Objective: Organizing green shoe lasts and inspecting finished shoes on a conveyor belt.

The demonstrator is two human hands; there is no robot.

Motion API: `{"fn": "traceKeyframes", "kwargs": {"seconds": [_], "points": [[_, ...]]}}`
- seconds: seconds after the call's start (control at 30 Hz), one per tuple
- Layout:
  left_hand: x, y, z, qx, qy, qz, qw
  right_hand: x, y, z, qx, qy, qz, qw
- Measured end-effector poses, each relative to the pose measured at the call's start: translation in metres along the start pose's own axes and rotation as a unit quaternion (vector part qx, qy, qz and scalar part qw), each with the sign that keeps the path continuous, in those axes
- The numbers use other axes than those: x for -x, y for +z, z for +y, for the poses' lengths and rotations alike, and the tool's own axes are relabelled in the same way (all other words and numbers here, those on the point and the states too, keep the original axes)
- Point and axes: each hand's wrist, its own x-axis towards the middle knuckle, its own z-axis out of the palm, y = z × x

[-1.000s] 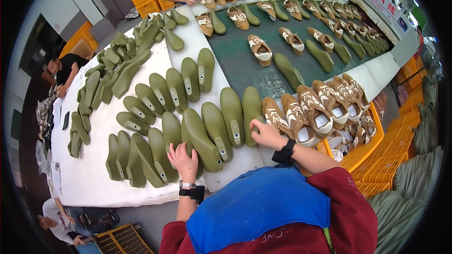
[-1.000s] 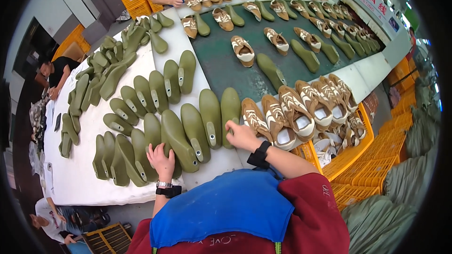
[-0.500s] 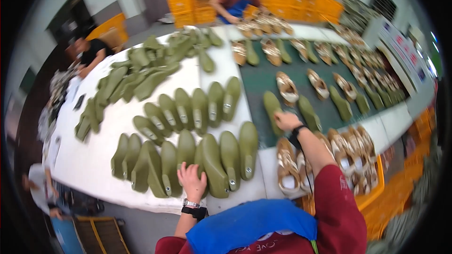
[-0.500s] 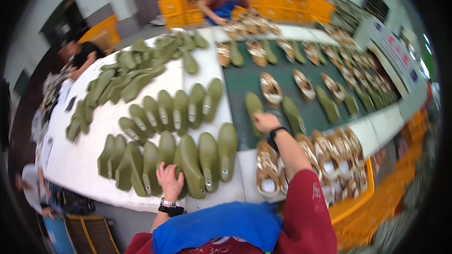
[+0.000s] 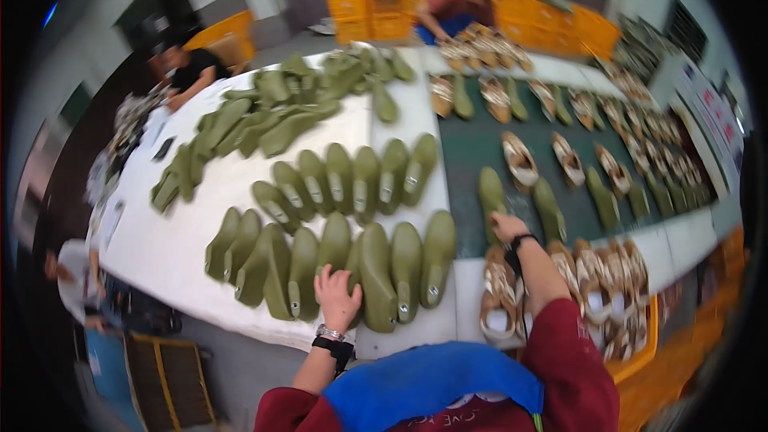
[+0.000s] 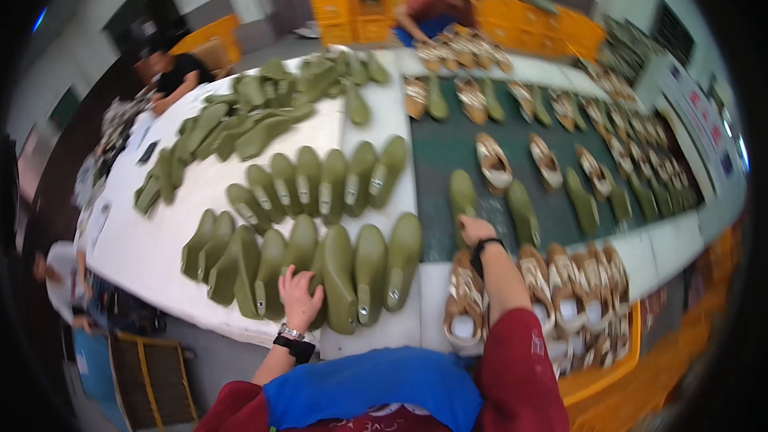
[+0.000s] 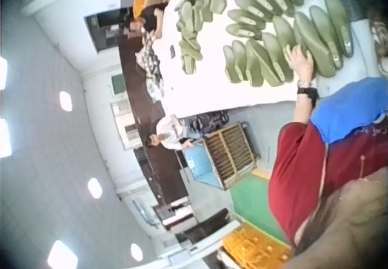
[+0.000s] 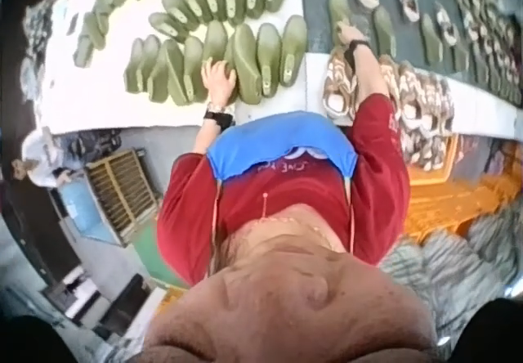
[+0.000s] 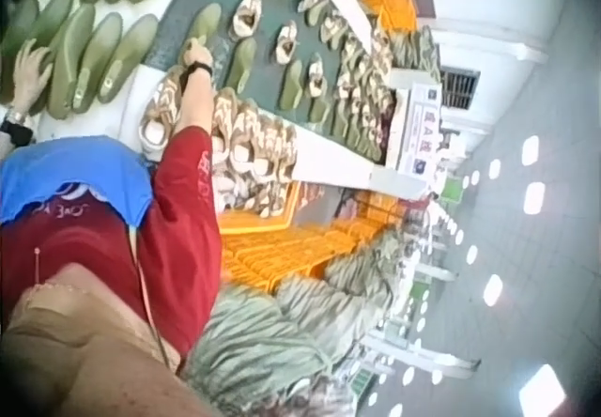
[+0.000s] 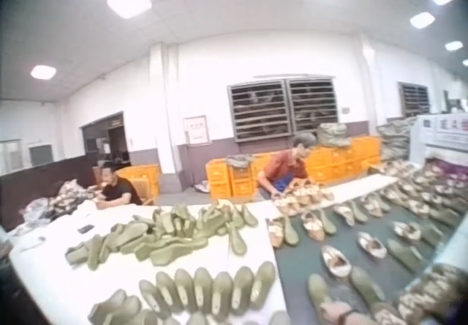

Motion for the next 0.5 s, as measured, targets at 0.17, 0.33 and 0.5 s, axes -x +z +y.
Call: {"fn": "traceKeyframes", "kwargs": {"seconds": [0.17,0.33,0.5], "points": [[-0.001,0.007,-0.005,-0.012,0.013,0.001,1.0,0.046,-0.048,-0.037,0.009,-0.01,0.126,0.992],[0.004,0.013,-0.008,-0.033,0.012,-0.035,0.999,0.157,-0.11,-0.057,-0.143,-0.135,0.109,0.974],[0.008,0.012,-0.009,-0.033,0.016,-0.044,0.998,0.26,-0.053,-0.052,-0.189,-0.149,-0.026,0.97]]}}
